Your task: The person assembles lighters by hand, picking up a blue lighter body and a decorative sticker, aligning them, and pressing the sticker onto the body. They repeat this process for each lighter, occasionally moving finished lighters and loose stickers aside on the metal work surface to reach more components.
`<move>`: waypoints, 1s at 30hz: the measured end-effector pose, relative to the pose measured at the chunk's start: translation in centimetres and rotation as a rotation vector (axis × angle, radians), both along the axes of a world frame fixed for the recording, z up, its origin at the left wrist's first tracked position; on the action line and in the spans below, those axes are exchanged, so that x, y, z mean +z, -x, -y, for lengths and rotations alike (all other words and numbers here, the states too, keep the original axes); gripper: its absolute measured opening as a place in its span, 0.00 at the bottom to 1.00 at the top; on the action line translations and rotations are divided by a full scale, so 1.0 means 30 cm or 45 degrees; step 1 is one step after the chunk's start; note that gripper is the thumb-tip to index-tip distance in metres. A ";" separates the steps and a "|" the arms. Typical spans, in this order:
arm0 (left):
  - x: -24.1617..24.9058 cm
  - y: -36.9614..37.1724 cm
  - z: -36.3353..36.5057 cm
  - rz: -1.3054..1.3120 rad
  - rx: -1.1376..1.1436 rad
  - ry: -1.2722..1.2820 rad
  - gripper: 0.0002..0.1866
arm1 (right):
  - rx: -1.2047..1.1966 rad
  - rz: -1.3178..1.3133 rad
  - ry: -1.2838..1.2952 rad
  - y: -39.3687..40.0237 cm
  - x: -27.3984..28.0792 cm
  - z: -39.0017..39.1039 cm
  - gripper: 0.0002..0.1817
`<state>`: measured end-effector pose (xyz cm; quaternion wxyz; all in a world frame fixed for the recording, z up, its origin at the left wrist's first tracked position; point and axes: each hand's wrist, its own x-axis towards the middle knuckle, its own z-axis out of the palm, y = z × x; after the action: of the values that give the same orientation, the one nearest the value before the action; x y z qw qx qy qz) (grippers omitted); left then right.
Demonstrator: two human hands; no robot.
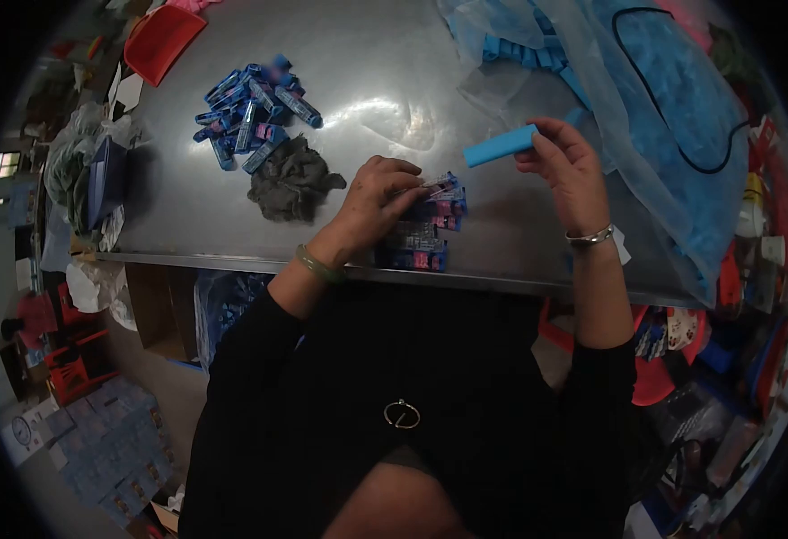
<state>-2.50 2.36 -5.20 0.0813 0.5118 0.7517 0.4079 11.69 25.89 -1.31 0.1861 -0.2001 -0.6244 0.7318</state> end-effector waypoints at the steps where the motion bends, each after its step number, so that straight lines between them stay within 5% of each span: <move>1: 0.019 0.001 0.001 -0.003 -0.001 -0.002 0.06 | 0.052 -0.013 0.116 0.000 0.001 -0.010 0.16; 3: 0.051 0.005 0.005 0.408 -0.077 0.062 0.07 | 0.107 -0.030 0.232 0.007 0.006 -0.015 0.17; 9: 0.066 -0.006 0.010 0.580 -0.179 0.003 0.08 | 0.283 0.020 0.229 0.025 0.016 -0.004 0.16; 16: 0.110 -0.036 0.006 1.109 -0.102 0.168 0.09 | 0.254 -0.008 -0.155 0.040 0.080 0.081 0.13; 21: 0.115 -0.067 -0.011 1.588 -0.160 -0.057 0.13 | 0.289 -0.125 -0.340 0.043 0.055 0.140 0.14; 24: 0.108 -0.080 -0.012 1.681 -0.198 -0.175 0.12 | 0.422 -0.119 -0.663 0.028 0.063 0.159 0.22; 26: 0.110 -0.085 -0.009 1.720 -0.171 -0.203 0.11 | 0.369 -0.038 -1.053 0.016 0.081 0.197 0.37; 30: 0.126 -0.096 -0.010 1.904 -0.131 -0.251 0.11 | 0.310 -0.024 -1.268 0.006 0.052 0.266 0.49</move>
<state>0.38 2.65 -1.41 0.5426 0.1379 0.4314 0.7074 11.52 17.91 0.26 0.1778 -0.0062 -0.9144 0.3636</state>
